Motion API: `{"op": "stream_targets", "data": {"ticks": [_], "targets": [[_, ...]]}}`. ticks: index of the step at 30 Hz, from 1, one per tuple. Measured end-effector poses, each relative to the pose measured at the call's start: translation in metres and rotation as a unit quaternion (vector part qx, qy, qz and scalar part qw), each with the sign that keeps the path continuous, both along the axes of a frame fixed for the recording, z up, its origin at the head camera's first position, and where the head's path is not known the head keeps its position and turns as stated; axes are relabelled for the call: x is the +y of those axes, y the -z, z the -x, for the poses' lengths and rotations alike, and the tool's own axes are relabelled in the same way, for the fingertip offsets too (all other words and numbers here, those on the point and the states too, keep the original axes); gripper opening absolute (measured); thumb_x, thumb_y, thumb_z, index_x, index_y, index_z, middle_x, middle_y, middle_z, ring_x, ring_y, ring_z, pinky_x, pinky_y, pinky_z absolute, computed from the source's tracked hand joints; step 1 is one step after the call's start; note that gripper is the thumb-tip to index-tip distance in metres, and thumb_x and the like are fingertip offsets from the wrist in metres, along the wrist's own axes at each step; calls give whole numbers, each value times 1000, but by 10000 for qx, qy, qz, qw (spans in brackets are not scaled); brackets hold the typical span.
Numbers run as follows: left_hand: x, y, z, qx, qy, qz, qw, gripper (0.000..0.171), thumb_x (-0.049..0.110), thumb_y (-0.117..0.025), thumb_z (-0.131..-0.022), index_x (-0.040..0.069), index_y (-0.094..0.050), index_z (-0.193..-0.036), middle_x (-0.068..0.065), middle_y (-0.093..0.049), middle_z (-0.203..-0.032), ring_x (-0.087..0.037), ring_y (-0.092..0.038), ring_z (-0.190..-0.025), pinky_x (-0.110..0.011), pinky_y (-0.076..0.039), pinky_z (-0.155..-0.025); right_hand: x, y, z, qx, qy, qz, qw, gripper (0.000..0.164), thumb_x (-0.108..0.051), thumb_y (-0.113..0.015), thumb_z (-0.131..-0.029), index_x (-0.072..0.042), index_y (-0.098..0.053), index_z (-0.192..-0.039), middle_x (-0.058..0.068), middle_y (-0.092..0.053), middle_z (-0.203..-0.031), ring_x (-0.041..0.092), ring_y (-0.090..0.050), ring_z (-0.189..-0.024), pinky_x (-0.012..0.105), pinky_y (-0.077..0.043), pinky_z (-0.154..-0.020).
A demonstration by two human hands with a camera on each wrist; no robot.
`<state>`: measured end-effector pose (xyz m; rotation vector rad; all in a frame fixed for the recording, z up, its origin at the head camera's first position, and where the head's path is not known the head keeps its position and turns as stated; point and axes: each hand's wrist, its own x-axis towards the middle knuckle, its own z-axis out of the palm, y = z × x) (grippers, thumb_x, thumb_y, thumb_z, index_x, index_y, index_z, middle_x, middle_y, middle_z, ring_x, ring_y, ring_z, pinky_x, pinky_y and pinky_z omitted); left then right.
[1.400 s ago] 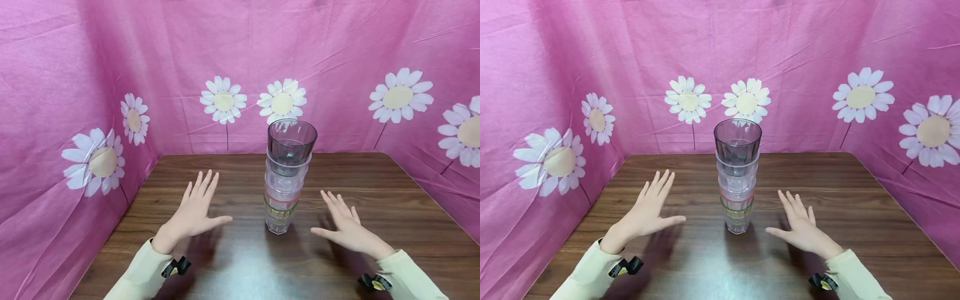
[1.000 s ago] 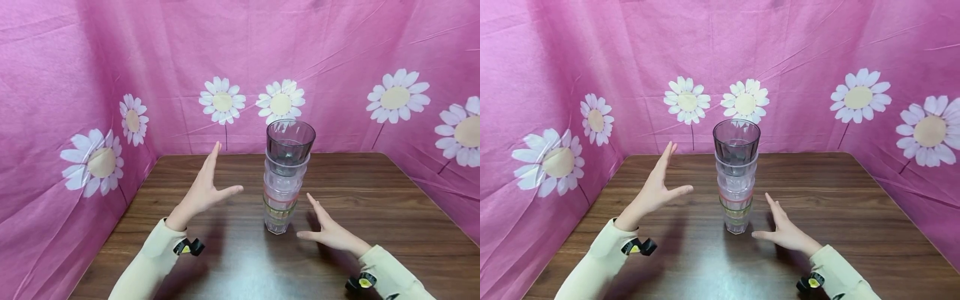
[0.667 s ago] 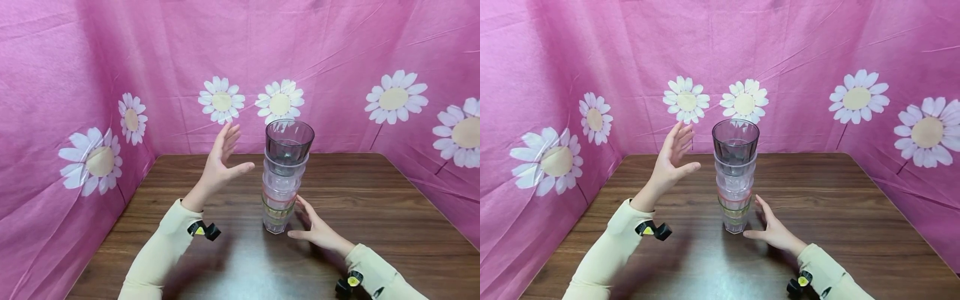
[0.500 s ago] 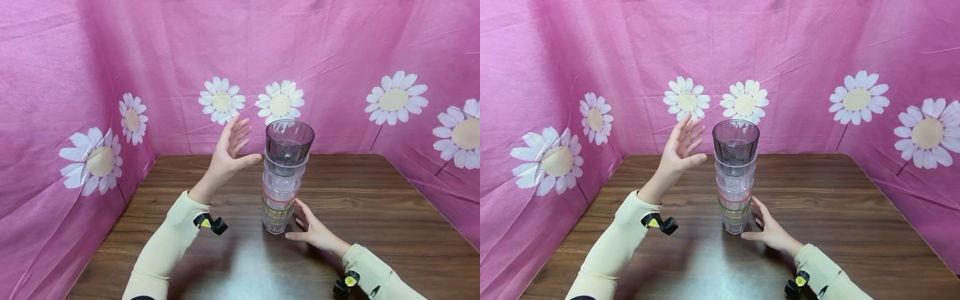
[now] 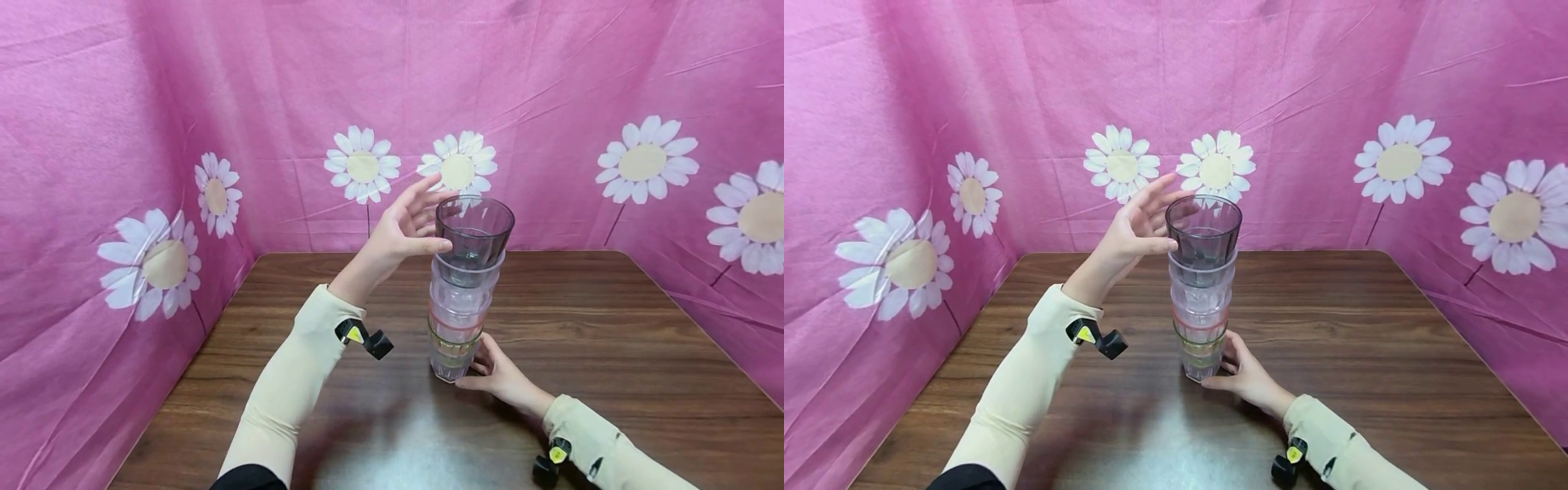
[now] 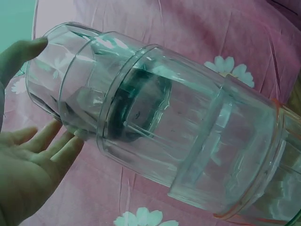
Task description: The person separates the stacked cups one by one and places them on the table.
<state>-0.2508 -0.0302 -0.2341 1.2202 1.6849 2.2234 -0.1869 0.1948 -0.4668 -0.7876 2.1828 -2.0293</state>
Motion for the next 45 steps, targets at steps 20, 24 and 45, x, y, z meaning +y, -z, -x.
{"op": "stream_targets", "data": {"ticks": [20,24,45], "targets": [[5,-2,4,278,57,23,9996,87,-32,-66,-68,-11,-35,-146,-32,-50,-138,-25,-61,-115,-43,-49,-103,-3,1,1,-77,520,-379,9979,70,4,-77,-81,2,-35,-137,11,-54,-134,3,-54,-117,28,-42,-102],[6,-5,4,258,206,-172,9993,77,-33,-63,-69,-17,-39,-141,-32,-50,-138,-25,-61,-116,-44,-49,-103,-4,0,0,-96,542,-370,9978,70,5,-77,-81,1,-36,-137,11,-53,-135,4,-54,-117,27,-42,-102],[-6,-35,14,236,-173,-1038,9942,72,-29,-57,-71,-18,-39,-139,-30,-52,-136,-22,-61,-111,-35,-54,-93,-3,1,2,-304,461,-322,9980,69,3,-76,-82,4,-34,-136,10,-52,-136,3,-52,-119,56,-34,-109]]}}
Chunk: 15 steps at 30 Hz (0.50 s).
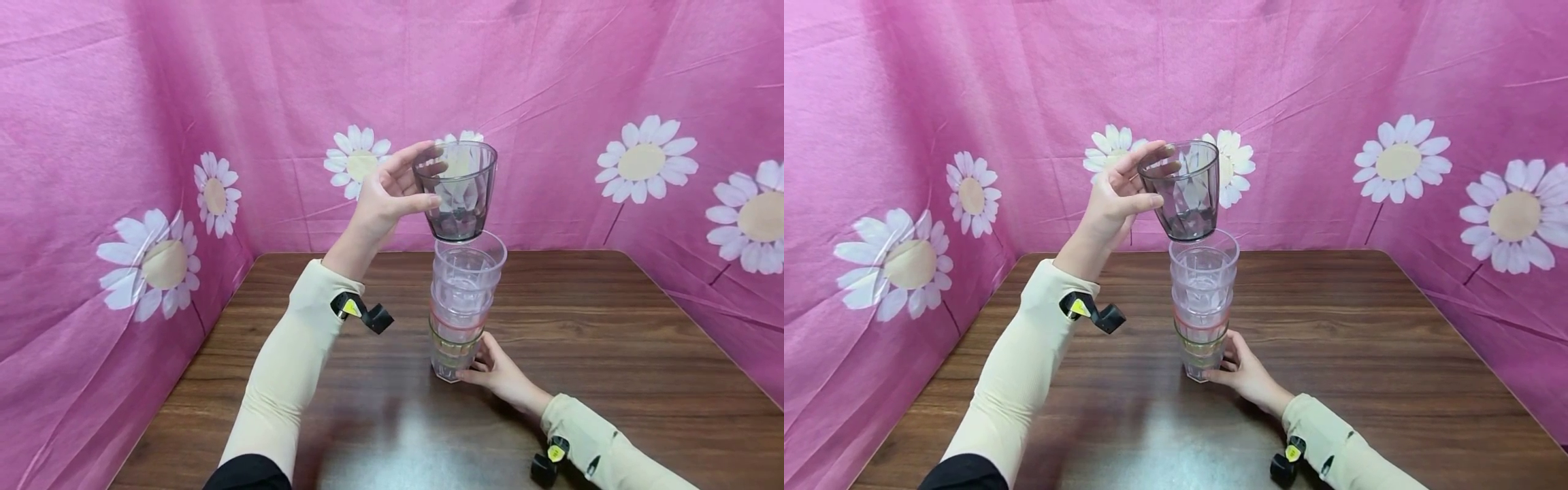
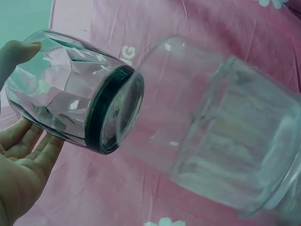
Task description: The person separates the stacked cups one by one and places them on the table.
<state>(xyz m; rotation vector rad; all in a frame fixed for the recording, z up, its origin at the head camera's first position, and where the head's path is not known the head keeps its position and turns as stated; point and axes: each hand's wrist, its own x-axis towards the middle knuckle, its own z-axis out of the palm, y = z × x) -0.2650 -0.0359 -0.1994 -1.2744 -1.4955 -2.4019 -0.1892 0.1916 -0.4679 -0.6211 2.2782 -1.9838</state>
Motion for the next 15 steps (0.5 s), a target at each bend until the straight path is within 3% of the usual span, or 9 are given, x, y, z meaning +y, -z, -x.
{"op": "stream_targets", "data": {"ticks": [6,10,15], "targets": [[-12,-4,4,65,-289,-128,9995,70,-28,-61,-68,-18,-45,-136,-16,-63,-122,-22,-62,-108,-35,-53,-95,0,-1,-1,-8,37,8,10000,70,4,-76,-81,3,-34,-137,15,-52,-136,2,-53,-118,61,-31,-108],[-23,-4,6,5,-535,-94,9985,70,-28,-62,-69,-16,-47,-136,-25,-59,-128,-22,-63,-108,-33,-54,-93,0,-2,-3,21,65,11,10000,70,6,-76,-82,5,-33,-137,25,-50,-136,2,-53,-117,62,-32,-108],[-37,0,9,-152,-845,-39,9963,71,-29,-62,-71,-14,-46,-138,-21,-59,-130,-21,-62,-111,-33,-52,-97,-1,-3,-3,24,10,86,10000,71,7,-74,-83,9,-30,-138,31,-46,-138,1,-52,-117,64,-30,-108]]}}
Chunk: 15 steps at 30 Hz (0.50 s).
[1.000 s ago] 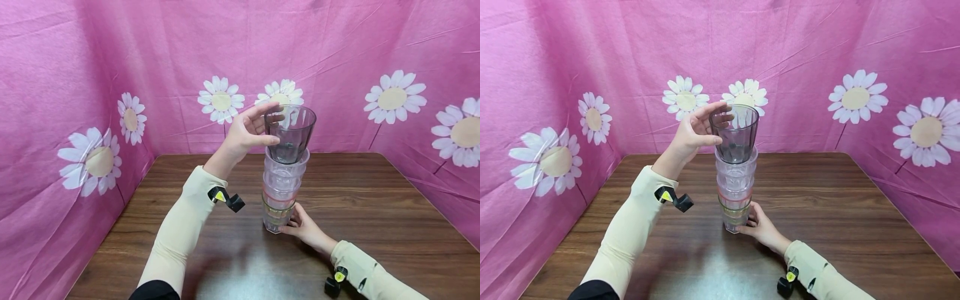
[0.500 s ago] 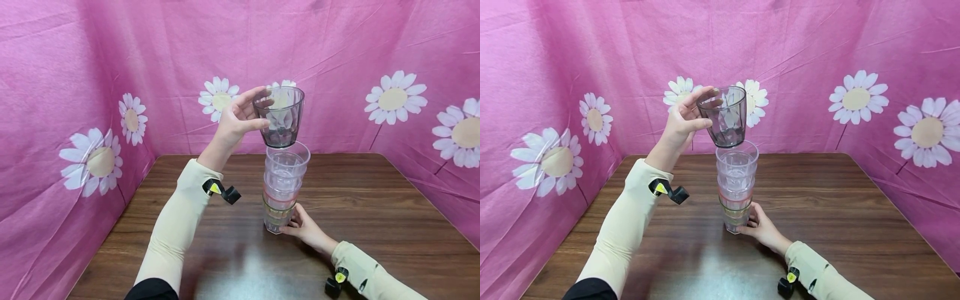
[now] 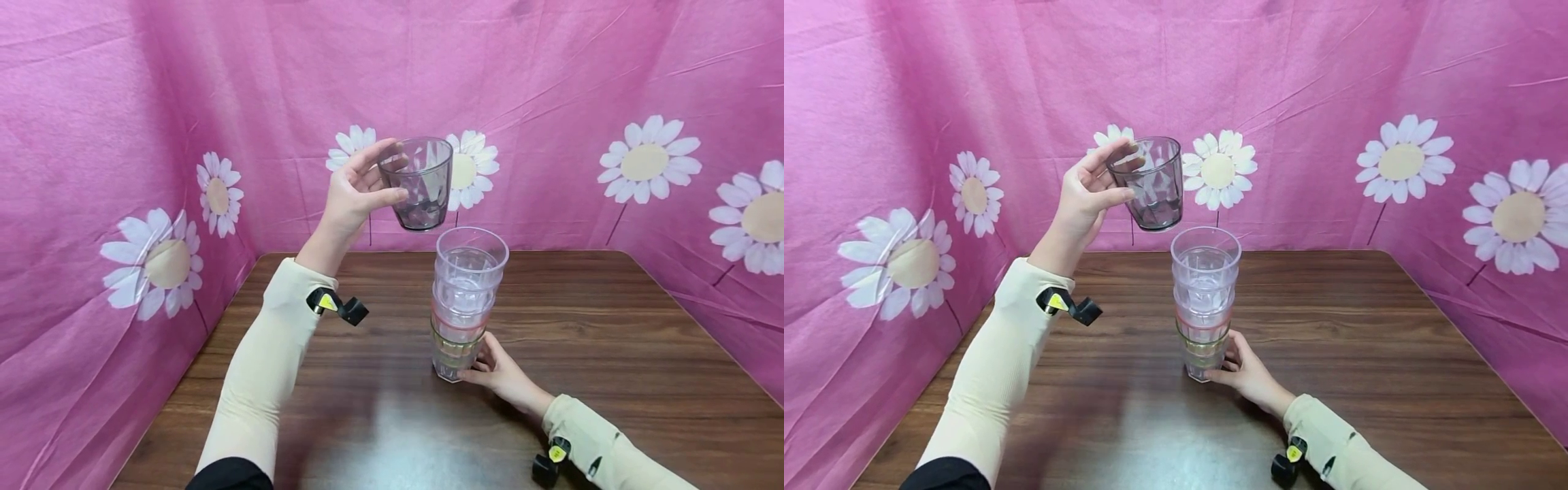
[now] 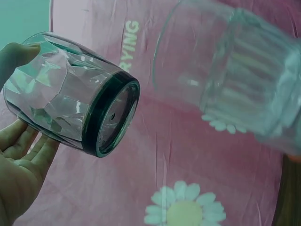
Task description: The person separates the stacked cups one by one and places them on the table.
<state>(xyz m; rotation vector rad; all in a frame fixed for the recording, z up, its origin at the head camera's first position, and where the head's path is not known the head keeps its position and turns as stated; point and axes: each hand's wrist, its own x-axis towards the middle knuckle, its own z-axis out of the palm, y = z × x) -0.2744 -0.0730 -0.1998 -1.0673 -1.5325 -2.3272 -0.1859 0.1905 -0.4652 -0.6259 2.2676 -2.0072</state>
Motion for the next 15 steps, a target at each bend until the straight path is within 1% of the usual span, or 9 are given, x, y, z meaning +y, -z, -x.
{"op": "stream_targets", "data": {"ticks": [3,7,9,12,13,15], "targets": [[-8,5,4,-31,-145,-62,9999,73,-30,-62,-70,-15,-44,-139,-18,-61,-128,-22,-62,-111,-34,-53,-98,-1,0,0,14,7,9,10000,70,7,-74,-83,9,-31,-138,30,-47,-138,1,-52,-118,64,-31,-108],[-20,13,11,-101,-393,-103,9991,73,-29,-62,-70,-15,-44,-139,-22,-60,-130,-22,-63,-109,-31,-55,-93,-1,1,-1,-24,119,-60,9999,69,6,-75,-82,6,-33,-137,24,-51,-136,3,-53,-117,61,-33,-108],[-26,18,14,-142,-530,-87,9985,73,-28,-63,-70,-14,-45,-139,-21,-60,-129,-22,-64,-108,-30,-56,-90,-1,1,-1,-66,187,-93,9998,69,5,-76,-81,4,-34,-137,22,-52,-136,4,-53,-117,58,-35,-109],[-34,25,19,-172,-748,-26,9970,72,-28,-64,-71,-14,-46,-139,-16,-63,-125,-24,-64,-109,-29,-56,-90,-2,1,-2,-101,241,-123,9996,70,5,-76,-81,5,-34,-137,23,-52,-136,5,-53,-117,51,-38,-109],[-36,28,21,-188,-821,-1,9965,72,-28,-64,-71,-14,-46,-139,-11,-64,-122,-24,-64,-109,-29,-56,-90,-1,1,-2,-103,243,-119,9996,70,5,-76,-82,6,-34,-137,24,-51,-136,5,-53,-117,46,-40,-109],[-42,33,24,-236,-990,55,9948,71,-27,-65,-71,-13,-48,-138,-7,-66,-119,-24,-64,-109,-29,-56,-90,-1,1,-2,-97,207,-108,9997,71,5,-76,-82,7,-32,-138,28,-48,-138,4,-53,-117,37,-41,-107]]}}
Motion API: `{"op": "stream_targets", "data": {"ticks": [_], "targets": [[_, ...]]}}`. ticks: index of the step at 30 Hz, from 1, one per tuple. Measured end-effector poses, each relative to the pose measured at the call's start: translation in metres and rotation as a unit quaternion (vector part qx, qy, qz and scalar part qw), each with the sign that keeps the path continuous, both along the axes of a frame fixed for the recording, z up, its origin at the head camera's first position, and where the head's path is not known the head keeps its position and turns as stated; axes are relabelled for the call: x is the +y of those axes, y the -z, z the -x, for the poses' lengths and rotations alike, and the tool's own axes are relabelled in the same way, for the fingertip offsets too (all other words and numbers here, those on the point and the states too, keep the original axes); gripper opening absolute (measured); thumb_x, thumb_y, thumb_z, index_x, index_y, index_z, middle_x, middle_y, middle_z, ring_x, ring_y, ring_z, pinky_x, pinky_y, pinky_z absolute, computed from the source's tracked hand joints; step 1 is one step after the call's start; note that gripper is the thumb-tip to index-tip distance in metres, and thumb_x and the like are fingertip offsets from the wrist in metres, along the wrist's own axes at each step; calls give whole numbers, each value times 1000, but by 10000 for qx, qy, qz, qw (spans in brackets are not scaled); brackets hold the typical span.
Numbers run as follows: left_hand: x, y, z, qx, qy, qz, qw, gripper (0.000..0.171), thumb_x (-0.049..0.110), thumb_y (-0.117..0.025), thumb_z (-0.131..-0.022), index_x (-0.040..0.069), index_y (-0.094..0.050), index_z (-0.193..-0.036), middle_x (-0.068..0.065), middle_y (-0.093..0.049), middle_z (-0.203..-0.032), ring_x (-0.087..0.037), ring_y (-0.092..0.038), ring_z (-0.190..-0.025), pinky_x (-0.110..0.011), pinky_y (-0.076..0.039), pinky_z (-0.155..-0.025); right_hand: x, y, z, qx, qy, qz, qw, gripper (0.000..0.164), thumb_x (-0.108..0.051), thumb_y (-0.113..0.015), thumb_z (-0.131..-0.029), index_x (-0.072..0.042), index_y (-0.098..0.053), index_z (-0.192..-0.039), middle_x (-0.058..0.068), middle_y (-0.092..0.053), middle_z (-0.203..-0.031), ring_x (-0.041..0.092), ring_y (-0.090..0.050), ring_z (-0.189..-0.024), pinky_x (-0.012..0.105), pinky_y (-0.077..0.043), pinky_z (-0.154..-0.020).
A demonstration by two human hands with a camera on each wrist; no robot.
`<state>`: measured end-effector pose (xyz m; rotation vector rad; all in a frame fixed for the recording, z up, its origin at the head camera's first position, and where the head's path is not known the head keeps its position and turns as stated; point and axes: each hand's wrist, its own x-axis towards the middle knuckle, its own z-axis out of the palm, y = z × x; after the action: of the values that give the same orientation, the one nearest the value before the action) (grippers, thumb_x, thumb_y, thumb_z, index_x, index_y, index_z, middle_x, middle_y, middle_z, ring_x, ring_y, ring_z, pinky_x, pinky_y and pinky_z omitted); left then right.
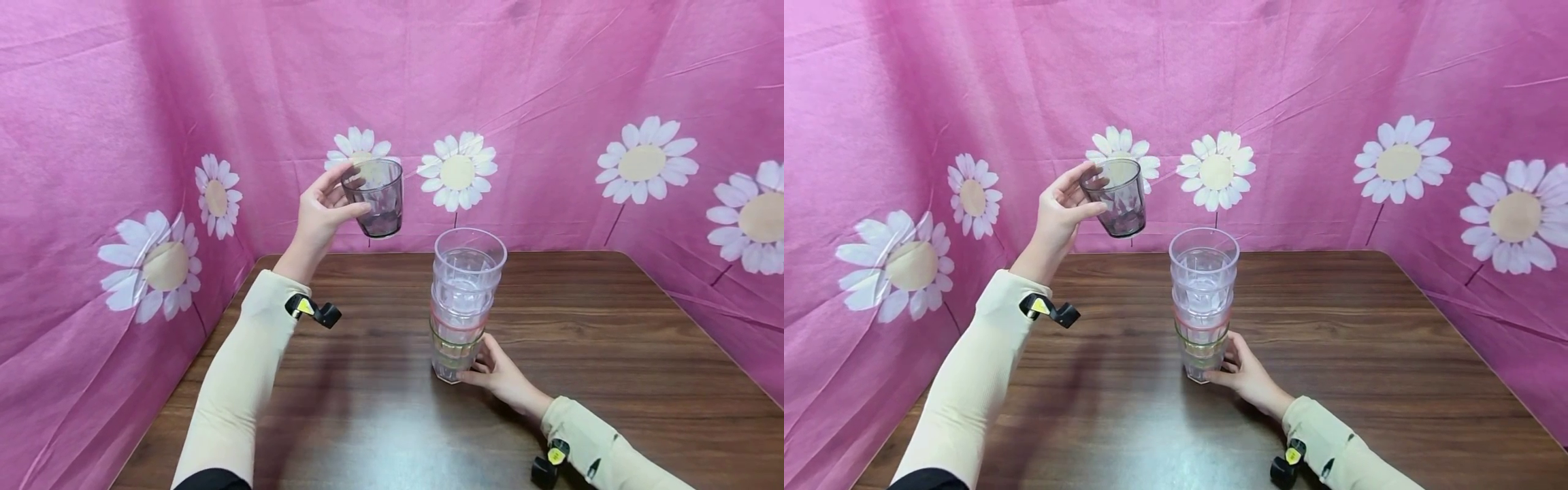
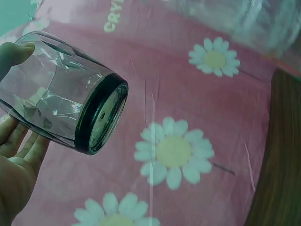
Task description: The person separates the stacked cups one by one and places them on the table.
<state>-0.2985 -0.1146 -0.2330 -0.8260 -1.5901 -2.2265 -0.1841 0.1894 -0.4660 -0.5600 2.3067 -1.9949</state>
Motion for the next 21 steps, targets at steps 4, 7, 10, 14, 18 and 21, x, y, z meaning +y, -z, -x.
{"op": "stream_targets", "data": {"ticks": [4,7,10,14,18,21], "targets": [[-10,11,7,-186,-372,110,9991,71,-25,-69,-71,-8,-52,-137,-7,-68,-118,-21,-65,-108,-28,-54,-92,0,0,0,18,-35,42,10000,71,6,-75,-82,8,-31,-139,32,-46,-139,1,-52,-117,21,-41,-101],[-17,17,11,-335,-582,157,9976,71,-24,-70,-70,-7,-53,-137,-13,-67,-121,-22,-64,-108,-28,-54,-93,0,0,-1,55,-28,41,10000,71,6,-75,-82,8,-32,-138,33,-46,-139,-1,-52,-116,17,-40,-99],[-24,24,15,-415,-765,208,9960,72,-24,-71,-69,-10,-51,-137,-16,-65,-121,-22,-64,-108,-27,-54,-91,0,0,-1,59,-15,41,10000,71,6,-75,-82,8,-32,-139,32,-47,-138,0,-52,-116,19,-41,-100],[-33,33,19,-529,-948,221,9938,72,-24,-72,-69,-11,-51,-136,-9,-66,-117,-16,-64,-105,-25,-55,-89,0,0,-2,27,12,38,10000,71,6,-75,-82,8,-32,-139,32,-47,-138,0,-52,-116,38,-41,-107],[-43,44,23,-655,-1051,177,9921,70,-26,-71,-69,-11,-52,-135,-2,-67,-111,-14,-64,-101,-24,-55,-88,-1,-1,-2,22,39,38,10000,71,6,-75,-82,8,-33,-138,32,-47,-138,0,-52,-116,57,-35,-108],[-52,52,27,-746,-1175,138,9902,70,-26,-70,-69,-12,-51,-135,-8,-66,-114,-13,-64,-99,-24,-54,-90,-1,-1,-3,25,25,57,10000,70,6,-75,-82,8,-33,-138,31,-48,-137,1,-53,-116,47,-39,-108]]}}
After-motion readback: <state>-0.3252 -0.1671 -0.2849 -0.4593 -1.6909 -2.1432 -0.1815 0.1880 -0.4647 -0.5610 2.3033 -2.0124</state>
